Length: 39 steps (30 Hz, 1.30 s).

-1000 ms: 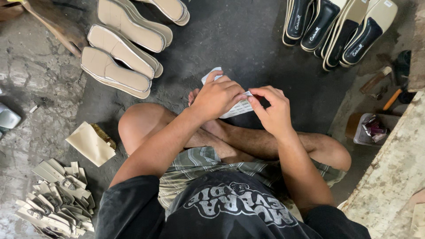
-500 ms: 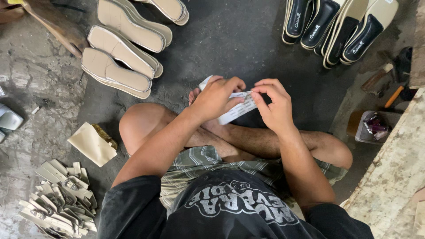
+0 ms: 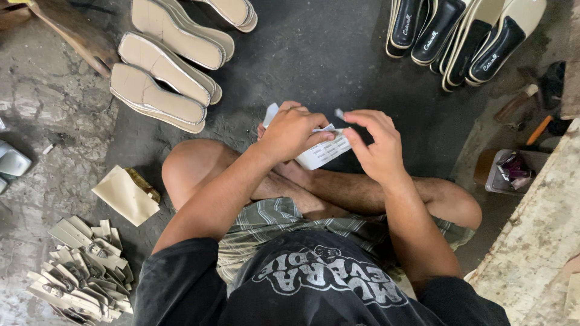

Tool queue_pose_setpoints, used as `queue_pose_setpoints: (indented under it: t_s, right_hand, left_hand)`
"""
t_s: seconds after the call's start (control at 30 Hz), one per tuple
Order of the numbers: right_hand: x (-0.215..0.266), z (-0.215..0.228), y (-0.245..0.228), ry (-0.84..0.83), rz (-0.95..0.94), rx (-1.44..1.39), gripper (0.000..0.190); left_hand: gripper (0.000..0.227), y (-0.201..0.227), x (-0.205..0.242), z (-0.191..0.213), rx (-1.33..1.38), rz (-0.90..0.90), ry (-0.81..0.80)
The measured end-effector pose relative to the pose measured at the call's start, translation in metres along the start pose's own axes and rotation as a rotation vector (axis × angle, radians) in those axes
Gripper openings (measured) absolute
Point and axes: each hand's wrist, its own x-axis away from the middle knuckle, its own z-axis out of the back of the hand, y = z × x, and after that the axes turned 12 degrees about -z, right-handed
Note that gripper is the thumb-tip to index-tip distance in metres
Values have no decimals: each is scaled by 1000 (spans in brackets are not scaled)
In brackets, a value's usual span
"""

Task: The person sits on the floor and applies small white labels to the bottom of shoe insoles. They pick up an insole, peel a label from a sheet, and stick it onto the insole before placing it in a completed stack.

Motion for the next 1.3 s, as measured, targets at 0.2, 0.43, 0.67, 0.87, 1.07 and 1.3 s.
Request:
queue_pose_setpoints:
  t_s: [0.2,0.43,0.67,0.87,1.07,1.3]
  right_hand:
    - [-6,2,-4,-143,-34,98,57]
    - [-4,0,-1,-114,16,130,50]
    - [-6,1,9,-26,9,175,50]
    - [0,4,4,-26,-4,56,67]
    - [-3,-1,-4,-177,-70,-7,86]
    - [-6,-1,-3,-236,-115,-115,91]
  left_hand:
    - [32,-3,2,-10,-123,-120,23]
    - [34,-1,3,-8,-30,-110,28]
    - [29,0,1,-2,84,84,-27]
    - [27,-2,3,-7,-57,10,8]
    - [23,-2,4,-12,-148,-98,20]
    - [23,1,3,-11,-180,-139,25]
